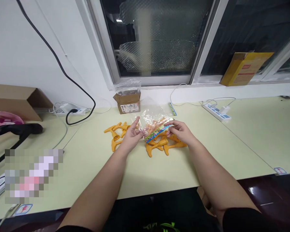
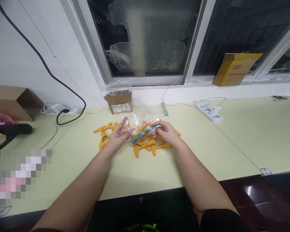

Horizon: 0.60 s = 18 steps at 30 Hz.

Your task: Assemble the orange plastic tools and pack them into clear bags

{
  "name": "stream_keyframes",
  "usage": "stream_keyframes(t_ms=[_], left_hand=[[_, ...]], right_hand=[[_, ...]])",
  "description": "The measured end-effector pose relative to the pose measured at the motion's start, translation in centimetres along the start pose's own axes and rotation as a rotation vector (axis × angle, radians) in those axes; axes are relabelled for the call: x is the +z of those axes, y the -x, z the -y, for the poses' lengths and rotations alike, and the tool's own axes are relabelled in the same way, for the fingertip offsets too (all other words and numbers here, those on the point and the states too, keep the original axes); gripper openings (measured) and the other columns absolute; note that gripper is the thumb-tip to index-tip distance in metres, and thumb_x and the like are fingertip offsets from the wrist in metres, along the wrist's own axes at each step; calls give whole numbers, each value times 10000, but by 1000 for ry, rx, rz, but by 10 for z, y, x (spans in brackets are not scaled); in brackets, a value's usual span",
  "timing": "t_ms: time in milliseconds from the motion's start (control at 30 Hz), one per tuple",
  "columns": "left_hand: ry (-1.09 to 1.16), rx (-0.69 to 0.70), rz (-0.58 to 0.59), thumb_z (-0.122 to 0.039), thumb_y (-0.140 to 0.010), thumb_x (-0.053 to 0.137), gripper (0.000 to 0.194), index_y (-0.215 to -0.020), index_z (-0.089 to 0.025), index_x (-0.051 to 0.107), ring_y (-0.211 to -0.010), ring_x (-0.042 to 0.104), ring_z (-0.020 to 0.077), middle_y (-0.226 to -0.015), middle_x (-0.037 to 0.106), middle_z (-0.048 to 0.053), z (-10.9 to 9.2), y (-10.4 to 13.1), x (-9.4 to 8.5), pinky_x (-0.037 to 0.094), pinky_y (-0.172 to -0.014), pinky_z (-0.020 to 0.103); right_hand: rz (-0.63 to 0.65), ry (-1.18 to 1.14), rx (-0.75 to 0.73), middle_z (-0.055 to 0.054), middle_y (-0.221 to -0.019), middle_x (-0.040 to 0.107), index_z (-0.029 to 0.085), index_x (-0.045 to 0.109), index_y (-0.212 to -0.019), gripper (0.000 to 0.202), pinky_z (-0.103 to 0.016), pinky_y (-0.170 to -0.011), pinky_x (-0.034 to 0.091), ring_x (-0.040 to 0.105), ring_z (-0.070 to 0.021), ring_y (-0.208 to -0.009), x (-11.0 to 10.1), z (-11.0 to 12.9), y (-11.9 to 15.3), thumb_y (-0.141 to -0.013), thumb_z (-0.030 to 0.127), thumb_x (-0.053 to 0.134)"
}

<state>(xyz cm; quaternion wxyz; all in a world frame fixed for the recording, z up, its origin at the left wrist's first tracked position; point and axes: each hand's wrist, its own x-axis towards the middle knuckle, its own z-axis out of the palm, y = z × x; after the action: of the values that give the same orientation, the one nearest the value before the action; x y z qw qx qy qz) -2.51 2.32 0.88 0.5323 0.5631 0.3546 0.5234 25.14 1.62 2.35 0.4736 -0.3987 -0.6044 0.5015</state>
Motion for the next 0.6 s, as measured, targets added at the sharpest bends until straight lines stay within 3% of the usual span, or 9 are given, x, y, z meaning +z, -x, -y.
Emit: stream_keyframes(t_ms=[100, 167, 300, 400, 500, 600], left_hand=[[52, -57, 23, -289, -806, 814, 1047, -1660, -251, 210, -1225, 683, 272, -1184, 753, 83, 1, 0, 0, 594, -957, 382], [70, -56, 26, -272, -797, 813, 1047, -1659, -265, 219, -1236, 674, 278, -1213, 741, 83, 1, 1, 0, 593, -961, 390], [67, -30, -7, -248, -756, 832, 931, -1587, -300, 415, -1152, 704, 276, -1312, 706, 89, -1, 1, -1, 596, -936, 396], [80, -36, -107, -308, -775, 823, 811, -1524, -263, 516, -1074, 731, 264, -1110, 771, 73, -2, -2, -5, 592, -914, 391], [119, -46, -241, -367, -783, 816, 701, -1432, -201, 609, -1024, 741, 246, -942, 775, 57, -1, -7, -10, 591, -907, 397], [146, -32, -327, -376, -752, 841, 590, -1285, -166, 697, -1001, 741, 223, -937, 775, 62, 2, -11, -12, 573, -969, 411]], right_hand=[[-36, 7, 26, 19, -676, 714, 216, 722, -1087, 287, -341, -738, 598, 703, -170, -635, 1, -1, 0, -808, 265, 677], [-54, 0, 24, 17, -689, 720, 218, 734, -1091, 291, -338, -742, 597, 707, -170, -651, 0, -2, -1, -810, 278, 690], [-66, 2, -23, -10, -749, 738, 207, 749, -900, 209, -321, -731, 578, 705, -173, -698, -4, -6, -3, -820, 400, 757], [-108, 19, -45, -3, -695, 700, 198, 690, -769, 265, -288, -656, 542, 661, -152, -645, -6, -9, -5, -792, 436, 803], [-178, -19, -60, 38, -648, 629, 212, 568, -744, 314, -258, -596, 511, 611, -120, -581, -6, -10, -7, -767, 393, 824], [-263, -113, -79, 90, -676, 580, 250, 452, -845, 407, -247, -549, 505, 592, -109, -540, -5, -10, -9, -721, 342, 829]])
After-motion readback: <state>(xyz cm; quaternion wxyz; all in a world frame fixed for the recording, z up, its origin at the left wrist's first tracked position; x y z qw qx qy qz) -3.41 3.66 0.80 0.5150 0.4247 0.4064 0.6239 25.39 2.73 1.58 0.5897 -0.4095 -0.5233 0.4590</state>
